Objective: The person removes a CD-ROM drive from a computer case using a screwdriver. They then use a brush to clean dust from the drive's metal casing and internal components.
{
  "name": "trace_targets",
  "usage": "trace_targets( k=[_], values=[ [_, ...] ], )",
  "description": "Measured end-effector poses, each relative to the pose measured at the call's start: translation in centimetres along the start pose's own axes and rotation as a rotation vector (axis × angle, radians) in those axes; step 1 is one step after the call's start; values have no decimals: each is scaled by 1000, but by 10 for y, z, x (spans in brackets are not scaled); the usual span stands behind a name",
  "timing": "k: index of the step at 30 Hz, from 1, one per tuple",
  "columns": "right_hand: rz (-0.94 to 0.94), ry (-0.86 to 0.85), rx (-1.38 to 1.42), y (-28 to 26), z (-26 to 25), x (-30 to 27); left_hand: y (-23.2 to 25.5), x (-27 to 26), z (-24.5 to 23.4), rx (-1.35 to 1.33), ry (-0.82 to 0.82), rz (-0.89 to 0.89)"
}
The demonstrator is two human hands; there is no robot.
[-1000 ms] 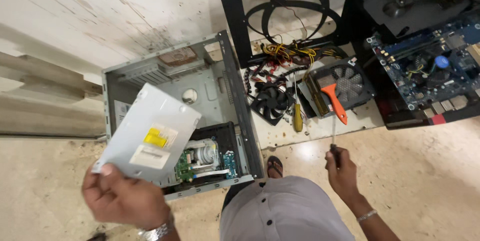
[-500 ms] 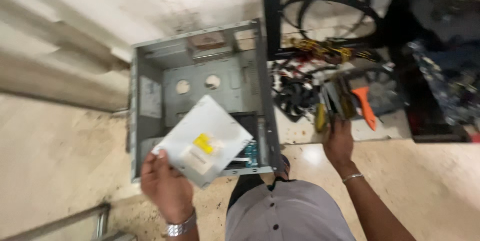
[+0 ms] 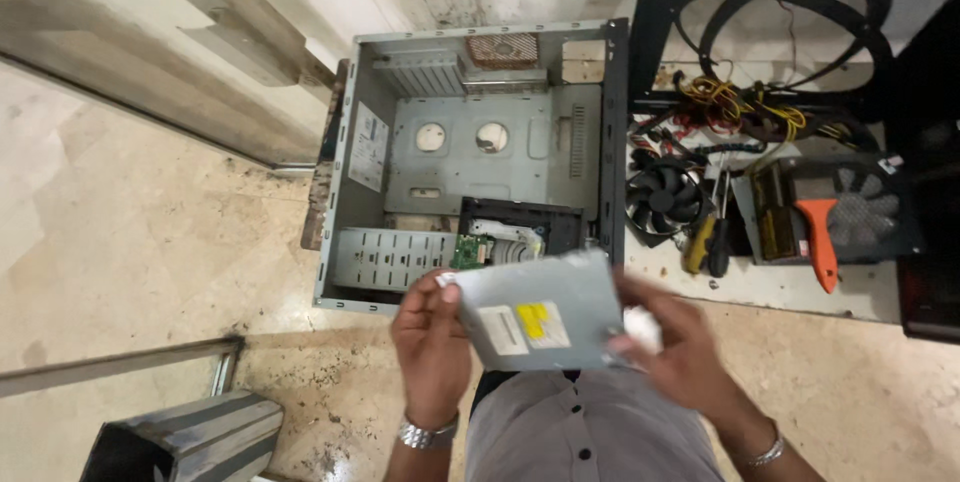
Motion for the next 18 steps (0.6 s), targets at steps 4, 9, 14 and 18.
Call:
trace_targets(
  k=[4, 9, 14, 18],
  values=[
    [-245, -102, -90, -94, 38, 4, 34, -21, 52, 268, -27, 156],
    [-525, -34, -404, -140, 59, 4, 63, -71, 131, 84, -629, 255],
    [-583, -233, -394, -146, 92, -3, -33, -85, 15, 448, 206, -552],
    [-542, -313, -226, -137, 79, 0, -25, -55, -8, 189, 112, -315]
  ],
)
Point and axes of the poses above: each hand's wrist, its own x-axis towards the middle knuckle, its own z-axis out of the palm, y = z × x, the point moved 10 cm from there along x, towards the middle knuckle, and after that the axes turned 1 degree about z, right-handed, at the moved point
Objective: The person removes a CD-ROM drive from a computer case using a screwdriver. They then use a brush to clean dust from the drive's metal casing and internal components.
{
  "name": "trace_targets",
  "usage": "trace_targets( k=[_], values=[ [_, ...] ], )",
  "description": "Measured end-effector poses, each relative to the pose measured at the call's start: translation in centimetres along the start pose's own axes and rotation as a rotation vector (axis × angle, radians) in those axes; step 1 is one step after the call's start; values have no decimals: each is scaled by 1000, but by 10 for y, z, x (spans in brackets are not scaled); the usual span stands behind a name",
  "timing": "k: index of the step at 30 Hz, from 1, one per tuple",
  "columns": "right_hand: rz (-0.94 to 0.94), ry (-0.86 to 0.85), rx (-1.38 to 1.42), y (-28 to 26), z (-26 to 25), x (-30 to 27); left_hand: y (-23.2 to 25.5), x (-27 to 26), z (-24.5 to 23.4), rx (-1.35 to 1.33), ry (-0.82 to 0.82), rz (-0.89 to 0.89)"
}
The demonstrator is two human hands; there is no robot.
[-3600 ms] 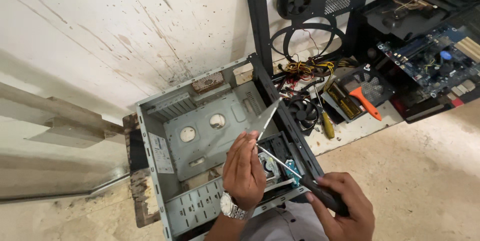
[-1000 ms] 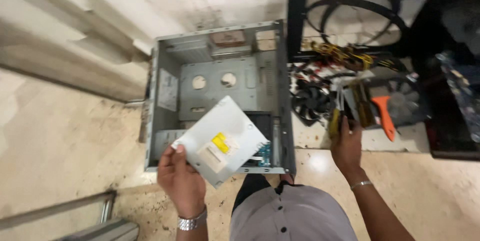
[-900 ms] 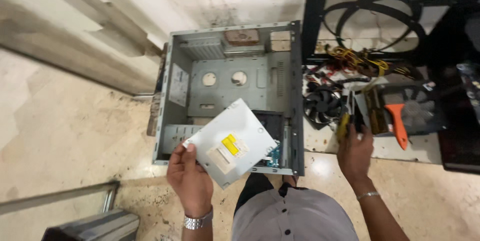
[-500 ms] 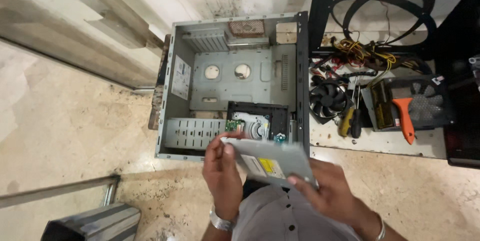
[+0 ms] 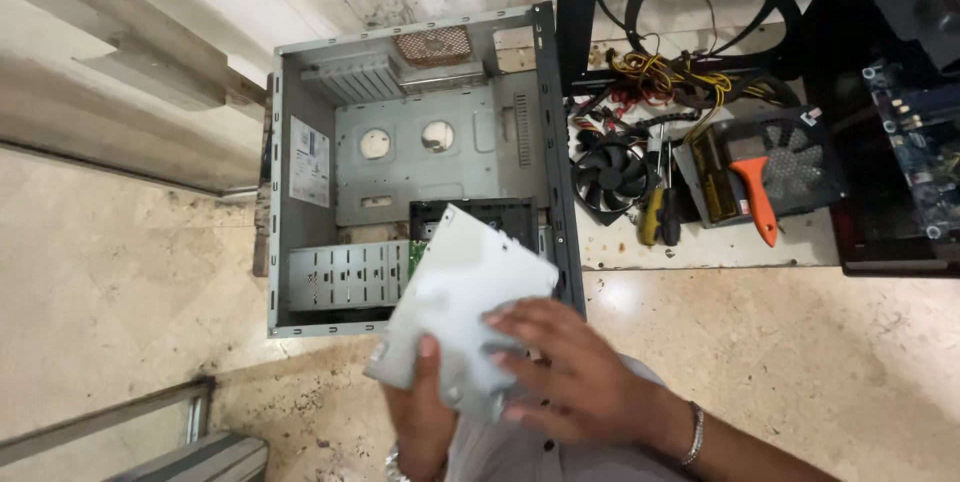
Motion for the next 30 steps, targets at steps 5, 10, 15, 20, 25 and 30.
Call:
trace_targets(
  k=[5, 10, 15, 20, 25, 30],
  values=[
    [310, 361, -386, 120, -41, -94, 40, -6, -36, -6, 420, -36],
    [821, 170, -390, 275, -66, -181, 57, -4, -1, -312, 323, -152],
    [755, 88, -571, 289, -62, -194, 59, -9, 20, -380, 293, -201],
    [1042, 302, -1054, 243, -138, -208, 52, -10, 7, -370, 394, -166],
    [1032, 165, -1110, 271, -183, -258, 46, 6, 32, -442, 170, -248],
    [908, 346, -875, 227, -201, -242, 48, 13, 52, -417, 96, -264]
  ],
)
Point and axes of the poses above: each hand's wrist, its own x-axis towards the middle knuckle, its own z-axis out of the palm, y = z × x, the point moved 10 cm from there along x, towards the middle knuckle, and after that the axes turned 1 degree about z, right-handed, at the moved point
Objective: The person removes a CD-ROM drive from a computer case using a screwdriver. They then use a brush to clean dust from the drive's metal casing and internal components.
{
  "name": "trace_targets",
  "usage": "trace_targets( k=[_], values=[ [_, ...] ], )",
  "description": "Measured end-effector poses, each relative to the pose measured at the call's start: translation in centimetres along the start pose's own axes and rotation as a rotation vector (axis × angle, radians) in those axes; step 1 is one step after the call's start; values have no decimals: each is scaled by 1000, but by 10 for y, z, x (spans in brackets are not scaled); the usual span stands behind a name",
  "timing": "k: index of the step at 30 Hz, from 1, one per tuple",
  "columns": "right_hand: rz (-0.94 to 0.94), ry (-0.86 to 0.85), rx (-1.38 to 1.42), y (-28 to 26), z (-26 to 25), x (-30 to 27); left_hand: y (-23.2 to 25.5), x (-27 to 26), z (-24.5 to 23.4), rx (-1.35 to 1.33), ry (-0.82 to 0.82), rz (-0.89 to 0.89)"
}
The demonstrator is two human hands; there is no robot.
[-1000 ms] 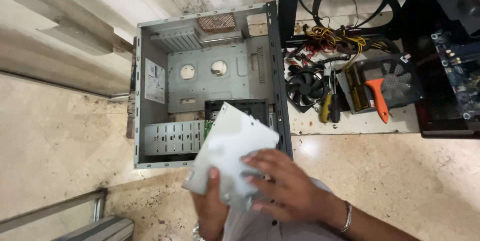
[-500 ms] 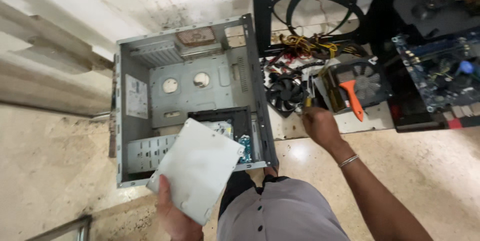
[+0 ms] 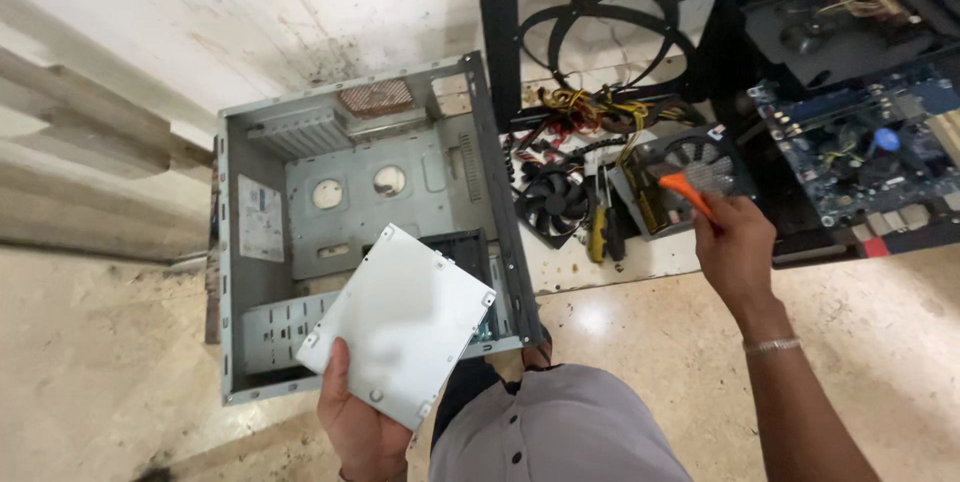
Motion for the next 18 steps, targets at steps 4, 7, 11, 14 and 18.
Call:
trace_targets(
  k=[4, 7, 11, 14, 18],
  values=[
    [213, 32, 536, -82, -79, -13, -8, 6, 14, 21, -42, -2],
    [154, -63, 899, -155, -85, -38, -17, 1, 38, 70, -133, -45],
    [-332, -85, 954, -291, -108, -54, -35, 21, 41, 109, -353, 38],
    [-373, -29, 980, -325, -100, -49, -56, 49, 6, 145, -295, 53],
    [-265, -263, 1028, -325, -64, -43, -61, 37, -14, 238, -16, -42]
  ],
)
Point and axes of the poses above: each hand's wrist, its own x-axis towards the middle knuckle, its own z-axis out of the palm, y = z × x, the point moved 10 cm from there along x, towards the middle knuckle, and after that the axes turned 1 degree about z, right-handed, at the moved point
